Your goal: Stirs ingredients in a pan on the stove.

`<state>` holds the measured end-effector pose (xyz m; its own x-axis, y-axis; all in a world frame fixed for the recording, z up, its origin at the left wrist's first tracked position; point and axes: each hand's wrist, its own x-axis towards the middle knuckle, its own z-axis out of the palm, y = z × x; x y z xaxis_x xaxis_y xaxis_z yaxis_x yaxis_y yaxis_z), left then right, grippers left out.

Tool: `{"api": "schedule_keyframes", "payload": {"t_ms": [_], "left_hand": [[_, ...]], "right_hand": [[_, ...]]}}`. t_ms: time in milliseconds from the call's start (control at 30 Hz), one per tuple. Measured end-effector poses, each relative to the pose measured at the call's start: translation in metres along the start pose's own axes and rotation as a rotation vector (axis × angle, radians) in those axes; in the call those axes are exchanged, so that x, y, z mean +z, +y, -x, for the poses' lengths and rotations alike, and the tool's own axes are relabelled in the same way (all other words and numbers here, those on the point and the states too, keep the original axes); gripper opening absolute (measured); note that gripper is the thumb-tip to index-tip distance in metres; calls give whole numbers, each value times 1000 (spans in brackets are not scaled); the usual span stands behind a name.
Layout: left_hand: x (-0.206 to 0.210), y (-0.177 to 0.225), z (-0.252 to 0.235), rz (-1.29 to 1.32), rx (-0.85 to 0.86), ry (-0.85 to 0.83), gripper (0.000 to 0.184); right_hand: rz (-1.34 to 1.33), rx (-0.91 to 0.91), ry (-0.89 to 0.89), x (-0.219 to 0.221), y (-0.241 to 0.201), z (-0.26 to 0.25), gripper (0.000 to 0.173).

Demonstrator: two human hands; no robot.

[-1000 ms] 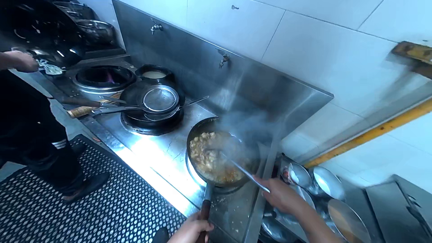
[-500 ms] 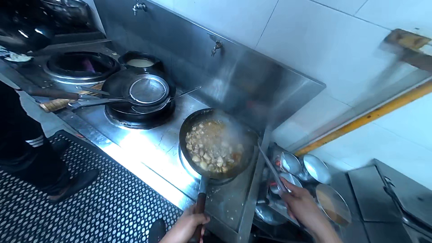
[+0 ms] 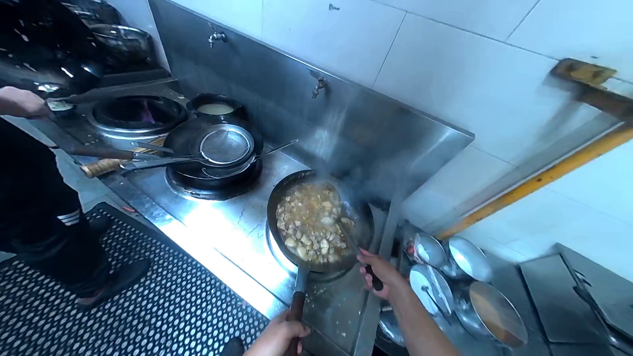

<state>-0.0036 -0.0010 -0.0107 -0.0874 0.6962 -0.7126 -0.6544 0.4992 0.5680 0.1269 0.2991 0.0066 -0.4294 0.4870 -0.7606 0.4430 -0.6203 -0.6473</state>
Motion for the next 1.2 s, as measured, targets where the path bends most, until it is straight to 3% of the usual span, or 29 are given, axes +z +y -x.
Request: {"api": "schedule_keyframes", "payload": {"t_ms": [233,333,500,667,833,1033,1200], "left_hand": [[1,-2,0,-3,-12,25,45],[1,-4,-1,11,-9,21,47],[2,-3,3,22,-4,15,47],[2,-7,3,50,8,-3,45],[2,-7,3,73,10,-6,46],[2,-4,3,70,-5,-6,45],[2,-3,5,67,2,-16,46]], "right_hand": [[241,-62,-226,-42,1,14,61],[485,-133,-254,-46,-5,36,67],[1274,-281,-37,-28,-26,100,64],[1620,-259,100,-28,-45,171,62],[1740,-308,139,-53,-67,223,61],[1848,-182,53,-50,-73,239,55],[1504,-161,-29,-42,-39,201,61]]}}
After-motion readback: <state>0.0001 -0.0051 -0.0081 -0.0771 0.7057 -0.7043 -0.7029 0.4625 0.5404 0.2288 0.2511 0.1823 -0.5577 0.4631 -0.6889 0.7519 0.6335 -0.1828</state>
